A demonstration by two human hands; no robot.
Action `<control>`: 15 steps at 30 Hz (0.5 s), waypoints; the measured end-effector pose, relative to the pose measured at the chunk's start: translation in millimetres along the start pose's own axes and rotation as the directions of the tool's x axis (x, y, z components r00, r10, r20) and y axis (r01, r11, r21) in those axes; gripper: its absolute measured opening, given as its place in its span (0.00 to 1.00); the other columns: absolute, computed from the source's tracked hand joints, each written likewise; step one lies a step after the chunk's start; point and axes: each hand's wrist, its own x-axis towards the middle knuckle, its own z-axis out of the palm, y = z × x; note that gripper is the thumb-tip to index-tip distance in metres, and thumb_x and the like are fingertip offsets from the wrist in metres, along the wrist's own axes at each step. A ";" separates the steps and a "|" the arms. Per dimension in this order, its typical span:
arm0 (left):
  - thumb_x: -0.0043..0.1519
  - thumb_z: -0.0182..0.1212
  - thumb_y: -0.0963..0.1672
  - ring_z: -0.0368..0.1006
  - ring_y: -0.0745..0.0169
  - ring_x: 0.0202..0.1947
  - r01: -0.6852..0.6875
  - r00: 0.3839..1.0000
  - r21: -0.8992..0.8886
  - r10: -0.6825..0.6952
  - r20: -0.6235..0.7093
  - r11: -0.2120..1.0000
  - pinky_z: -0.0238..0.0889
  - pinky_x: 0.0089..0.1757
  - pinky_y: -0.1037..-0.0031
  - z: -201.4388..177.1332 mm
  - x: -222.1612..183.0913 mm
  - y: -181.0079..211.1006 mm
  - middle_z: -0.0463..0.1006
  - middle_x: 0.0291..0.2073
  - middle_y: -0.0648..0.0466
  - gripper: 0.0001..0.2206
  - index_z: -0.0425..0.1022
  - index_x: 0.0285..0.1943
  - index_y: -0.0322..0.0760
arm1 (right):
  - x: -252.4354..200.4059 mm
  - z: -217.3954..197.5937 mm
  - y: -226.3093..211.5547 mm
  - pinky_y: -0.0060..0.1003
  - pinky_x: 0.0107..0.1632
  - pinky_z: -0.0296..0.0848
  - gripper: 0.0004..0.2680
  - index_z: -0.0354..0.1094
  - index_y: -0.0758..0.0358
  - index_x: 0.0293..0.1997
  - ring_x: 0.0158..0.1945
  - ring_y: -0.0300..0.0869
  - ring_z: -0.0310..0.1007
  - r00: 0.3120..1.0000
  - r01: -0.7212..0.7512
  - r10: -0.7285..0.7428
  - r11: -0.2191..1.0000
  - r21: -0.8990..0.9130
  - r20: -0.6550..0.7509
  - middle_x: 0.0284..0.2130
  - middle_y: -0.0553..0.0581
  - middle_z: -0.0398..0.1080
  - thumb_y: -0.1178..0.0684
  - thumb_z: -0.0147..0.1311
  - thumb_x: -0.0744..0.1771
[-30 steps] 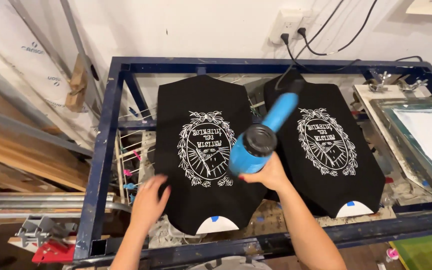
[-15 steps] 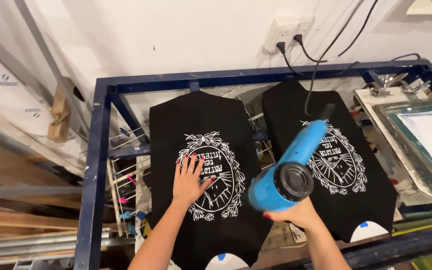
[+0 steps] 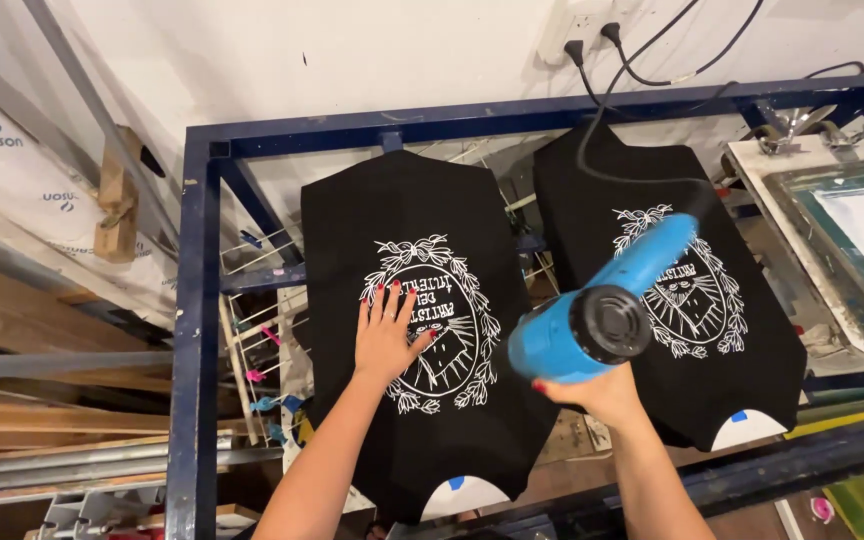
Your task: The person is screen printing a white design onto black fabric panels, using a squeegee to apply ink and a heat gun to dry it.
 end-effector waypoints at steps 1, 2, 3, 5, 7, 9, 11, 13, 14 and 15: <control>0.64 0.39 0.67 0.35 0.46 0.80 0.002 1.000 0.000 -0.002 0.000 1.000 0.23 0.71 0.49 -1.0 -0.5 0.0 0.42 0.82 0.52 0.41 0.46 0.83 0.55 | -1.2 2.6 -4.7 0.63 0.58 0.69 0.24 0.77 0.66 0.43 0.51 0.53 0.77 1.000 0.000 0.000 1.000 0.001 0.002 0.42 0.69 0.81 0.56 0.83 0.48; 0.64 0.38 0.67 0.35 0.46 0.80 0.003 1.000 -0.008 -0.003 0.026 1.000 0.23 0.72 0.49 -2.9 0.5 -0.7 0.43 0.82 0.52 0.41 0.46 0.83 0.53 | -0.9 5.6 -9.4 0.62 0.58 0.69 0.24 0.77 0.66 0.43 0.52 0.52 0.76 1.000 0.013 -0.013 1.000 -0.020 0.001 0.42 0.68 0.81 0.57 0.83 0.48; 0.65 0.37 0.67 0.34 0.47 0.81 0.005 0.999 -0.016 -0.005 0.053 1.000 0.24 0.72 0.49 -4.9 1.4 -1.3 0.44 0.82 0.51 0.40 0.46 0.83 0.52 | -0.6 8.5 -14.3 0.60 0.58 0.69 0.24 0.78 0.67 0.42 0.52 0.51 0.76 1.000 0.027 -0.027 0.999 -0.040 0.001 0.42 0.68 0.81 0.57 0.84 0.48; 0.66 0.39 0.65 0.36 0.48 0.80 0.019 0.999 -0.057 -0.017 0.034 0.998 0.24 0.72 0.51 -16.9 -1.4 -0.6 0.45 0.81 0.51 0.39 0.47 0.83 0.51 | -4.6 6.1 -16.0 0.60 0.59 0.68 0.27 0.78 0.68 0.44 0.53 0.50 0.74 1.000 0.007 -0.006 1.000 -0.013 0.028 0.44 0.68 0.81 0.59 0.84 0.45; 0.67 0.40 0.64 0.38 0.49 0.80 0.028 1.000 -0.095 -0.027 0.012 0.995 0.25 0.72 0.52 -25.0 -2.4 -2.7 0.47 0.81 0.51 0.38 0.47 0.83 0.49 | -3.4 4.8 -17.3 0.60 0.61 0.66 0.30 0.78 0.69 0.45 0.54 0.49 0.72 0.999 -0.010 0.009 1.000 0.013 0.051 0.46 0.68 0.81 0.61 0.85 0.43; 0.66 0.41 0.64 0.37 0.48 0.81 0.050 0.999 -0.022 -0.050 -0.005 0.999 0.25 0.72 0.53 -25.7 -11.5 -7.2 0.46 0.81 0.48 0.40 0.45 0.83 0.46 | -3.2 5.1 -17.7 0.60 0.62 0.66 0.29 0.76 0.69 0.47 0.55 0.54 0.75 0.999 0.038 -0.036 0.999 -0.032 0.039 0.46 0.71 0.80 0.56 0.84 0.45; 0.67 0.40 0.64 0.36 0.47 0.81 0.082 0.997 -0.016 -0.082 0.006 0.997 0.26 0.73 0.52 -16.7 -23.3 -12.9 0.45 0.81 0.47 0.41 0.44 0.83 0.44 | -3.9 4.1 -11.0 0.59 0.62 0.67 0.29 0.76 0.70 0.47 0.55 0.54 0.75 0.998 0.050 -0.049 0.998 -0.042 0.037 0.45 0.71 0.79 0.56 0.84 0.46; 0.67 0.38 0.65 0.35 0.47 0.81 0.114 0.993 -0.006 -0.114 0.004 0.993 0.26 0.73 0.52 -12.8 -28.2 -18.6 0.45 0.81 0.46 0.42 0.44 0.83 0.42 | -2.5 4.2 -3.9 0.59 0.63 0.67 0.29 0.76 0.71 0.47 0.54 0.54 0.76 0.997 0.076 -0.074 0.996 -0.049 0.037 0.45 0.72 0.79 0.56 0.84 0.46; 0.67 0.37 0.65 0.33 0.47 0.81 0.092 0.995 -0.005 -0.092 0.030 0.996 0.24 0.73 0.52 -10.5 -32.9 -19.8 0.41 0.82 0.47 0.42 0.42 0.83 0.42 | -6.4 4.2 -0.3 0.60 0.62 0.67 0.30 0.77 0.70 0.47 0.55 0.55 0.75 0.996 0.051 -0.050 0.999 -0.014 0.072 0.46 0.71 0.80 0.57 0.85 0.45; 0.66 0.36 0.66 0.31 0.47 0.81 0.070 0.996 -0.005 -0.069 0.056 0.998 0.23 0.73 0.52 -7.7 -37.3 -21.1 0.38 0.82 0.48 0.43 0.41 0.84 0.42 | -10.0 4.3 3.9 0.61 0.61 0.66 0.30 0.78 0.68 0.47 0.56 0.56 0.74 0.994 0.024 -0.026 1.000 0.018 0.108 0.46 0.71 0.80 0.57 0.85 0.43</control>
